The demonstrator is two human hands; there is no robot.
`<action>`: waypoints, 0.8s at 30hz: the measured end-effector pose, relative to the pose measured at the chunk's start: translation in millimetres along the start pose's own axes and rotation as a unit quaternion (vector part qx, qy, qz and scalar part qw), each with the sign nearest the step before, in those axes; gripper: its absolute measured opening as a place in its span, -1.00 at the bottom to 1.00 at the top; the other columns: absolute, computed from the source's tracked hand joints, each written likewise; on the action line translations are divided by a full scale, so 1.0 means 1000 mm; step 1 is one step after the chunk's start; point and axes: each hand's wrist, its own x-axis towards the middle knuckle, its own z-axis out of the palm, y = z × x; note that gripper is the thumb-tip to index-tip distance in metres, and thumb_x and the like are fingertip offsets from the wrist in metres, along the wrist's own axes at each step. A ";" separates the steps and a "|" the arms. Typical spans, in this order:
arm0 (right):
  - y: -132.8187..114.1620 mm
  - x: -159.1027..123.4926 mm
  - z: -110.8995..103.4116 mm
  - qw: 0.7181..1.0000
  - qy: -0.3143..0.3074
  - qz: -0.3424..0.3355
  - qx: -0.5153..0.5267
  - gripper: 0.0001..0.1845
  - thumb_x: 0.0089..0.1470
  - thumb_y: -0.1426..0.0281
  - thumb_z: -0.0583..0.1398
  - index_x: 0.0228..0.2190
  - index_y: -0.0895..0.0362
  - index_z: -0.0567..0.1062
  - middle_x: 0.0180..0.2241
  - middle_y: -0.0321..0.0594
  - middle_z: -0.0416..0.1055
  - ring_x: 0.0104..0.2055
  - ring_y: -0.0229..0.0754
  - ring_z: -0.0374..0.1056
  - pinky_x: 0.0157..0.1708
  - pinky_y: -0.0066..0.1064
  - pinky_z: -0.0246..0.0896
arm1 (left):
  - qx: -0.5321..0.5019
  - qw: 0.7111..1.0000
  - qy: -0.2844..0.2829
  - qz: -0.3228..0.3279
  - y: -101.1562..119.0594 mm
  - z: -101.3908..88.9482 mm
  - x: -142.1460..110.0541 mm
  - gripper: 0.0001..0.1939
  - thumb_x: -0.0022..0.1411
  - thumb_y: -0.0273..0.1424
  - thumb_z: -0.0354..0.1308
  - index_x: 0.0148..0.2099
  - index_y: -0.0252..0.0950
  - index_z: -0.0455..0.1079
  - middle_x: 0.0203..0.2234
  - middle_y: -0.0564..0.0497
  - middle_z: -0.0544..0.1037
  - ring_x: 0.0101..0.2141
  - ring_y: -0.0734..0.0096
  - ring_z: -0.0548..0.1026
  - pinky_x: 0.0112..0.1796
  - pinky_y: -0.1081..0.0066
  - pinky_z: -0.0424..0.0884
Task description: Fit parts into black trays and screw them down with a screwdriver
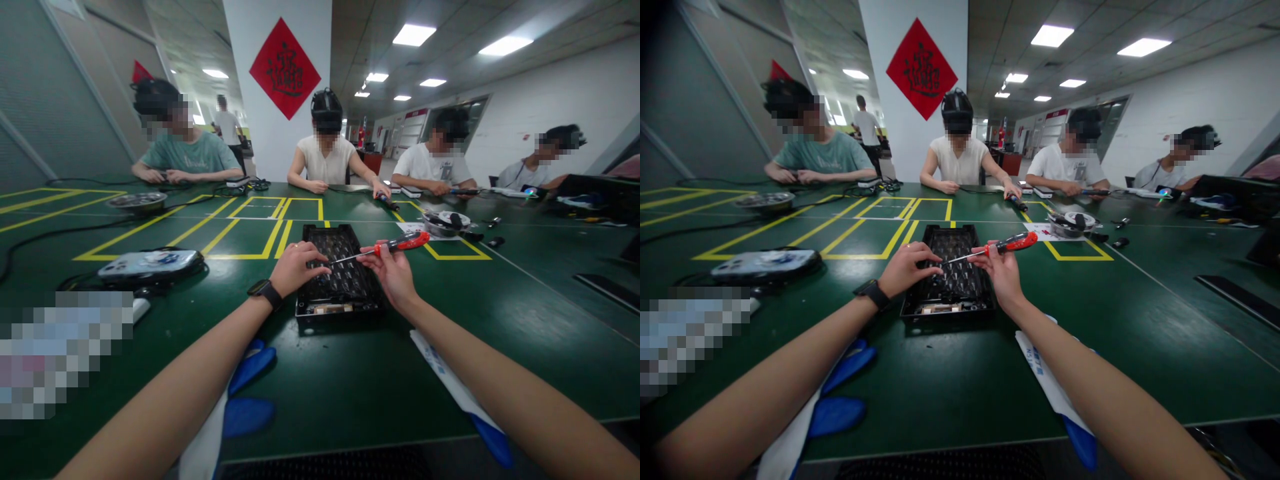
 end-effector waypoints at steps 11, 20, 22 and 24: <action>0.001 -0.002 0.002 0.999 -0.034 -0.016 -0.016 -0.76 0.09 0.23 0.09 -0.23 0.07 0.23 -0.32 -0.26 0.48 -0.33 -0.25 0.45 -0.11 -0.25 0.26 | -0.005 0.999 -0.029 0.023 -0.002 0.000 0.000 -0.74 0.13 -0.18 0.09 -0.36 -0.24 0.47 -0.42 0.01 0.49 -0.33 0.39 0.39 -0.26 0.37 0.19; -0.003 -0.001 0.004 0.999 -0.037 -0.007 0.017 -0.81 0.10 0.27 0.08 -0.24 0.08 0.24 -0.35 -0.29 0.47 -0.36 -0.29 0.44 -0.06 -0.24 0.20 | -0.025 0.999 -0.023 0.032 -0.002 -0.004 -0.001 -0.71 0.11 -0.14 0.09 -0.36 -0.23 0.49 -0.41 0.00 0.51 -0.33 0.38 0.39 -0.26 0.37 0.17; -0.007 -0.001 0.005 0.999 -0.035 -0.005 0.033 -0.83 0.11 0.28 0.07 -0.25 0.08 0.24 -0.37 -0.30 0.46 -0.37 -0.29 0.43 -0.07 -0.26 0.21 | -0.055 0.998 -0.033 0.022 -0.002 -0.008 -0.001 -0.68 0.06 -0.11 0.13 -0.32 -0.25 0.49 -0.44 -0.01 0.50 -0.34 0.37 0.39 -0.27 0.38 0.19; -0.013 -0.002 0.007 0.999 -0.033 -0.005 0.039 -0.84 0.13 0.27 0.05 -0.26 0.08 0.24 -0.38 -0.30 0.46 -0.38 -0.29 0.42 -0.11 -0.28 0.23 | -0.119 0.992 -0.027 -0.024 -0.003 -0.011 -0.003 -0.62 0.12 -0.09 0.04 -0.26 -0.28 0.48 -0.48 0.00 0.49 -0.39 0.39 0.40 -0.31 0.41 0.22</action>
